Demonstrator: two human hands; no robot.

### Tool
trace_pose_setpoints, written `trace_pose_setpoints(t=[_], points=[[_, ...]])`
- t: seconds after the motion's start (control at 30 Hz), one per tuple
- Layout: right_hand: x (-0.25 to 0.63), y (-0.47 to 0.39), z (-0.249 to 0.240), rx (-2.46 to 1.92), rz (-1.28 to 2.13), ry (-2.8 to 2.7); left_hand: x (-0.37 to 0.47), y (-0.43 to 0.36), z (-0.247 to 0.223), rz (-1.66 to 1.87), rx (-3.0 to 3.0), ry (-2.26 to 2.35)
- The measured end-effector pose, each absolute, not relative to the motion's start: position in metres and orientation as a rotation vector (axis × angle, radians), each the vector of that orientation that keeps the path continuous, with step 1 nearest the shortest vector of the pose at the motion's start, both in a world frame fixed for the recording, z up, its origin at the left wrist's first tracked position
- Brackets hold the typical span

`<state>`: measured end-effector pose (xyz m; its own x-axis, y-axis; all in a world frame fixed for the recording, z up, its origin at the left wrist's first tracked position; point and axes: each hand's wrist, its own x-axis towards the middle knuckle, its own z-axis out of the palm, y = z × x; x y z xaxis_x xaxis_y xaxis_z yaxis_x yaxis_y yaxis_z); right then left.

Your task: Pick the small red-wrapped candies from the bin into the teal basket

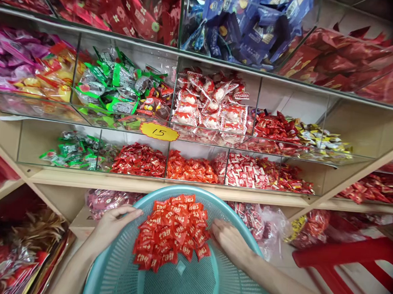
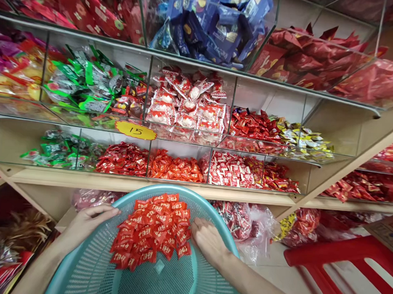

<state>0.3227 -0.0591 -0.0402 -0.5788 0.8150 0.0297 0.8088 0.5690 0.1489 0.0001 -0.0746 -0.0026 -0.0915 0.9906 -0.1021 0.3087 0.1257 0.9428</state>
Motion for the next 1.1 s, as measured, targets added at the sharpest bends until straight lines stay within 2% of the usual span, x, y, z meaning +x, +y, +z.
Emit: trace_pose_setpoints(t=[0.5, 0.73, 0.9, 1.0, 1.1], points=[[0.316, -0.068, -0.045, 1.27, 0.304, 2.793, -0.002, -0.071, -0.008, 1.008, 1.29, 1.51], [0.306, -0.055, 0.013, 1.321, 0.236, 2.861, -0.002, -0.072, -0.008, 1.017, 1.285, 1.563], [0.297, -0.002, 0.064, 1.582, 0.508, 2.848, -0.001, -0.073, -0.005, 1.026, 1.285, 1.565], [0.289, 0.03, 0.073, 1.765, 0.648, 2.657, -0.002, -0.073, -0.006, 1.011, 1.284, 1.591], [0.279, 0.052, 0.068, 1.832, 0.625, 2.503, -0.003, -0.073, -0.008, 1.011, 1.303, 1.587]])
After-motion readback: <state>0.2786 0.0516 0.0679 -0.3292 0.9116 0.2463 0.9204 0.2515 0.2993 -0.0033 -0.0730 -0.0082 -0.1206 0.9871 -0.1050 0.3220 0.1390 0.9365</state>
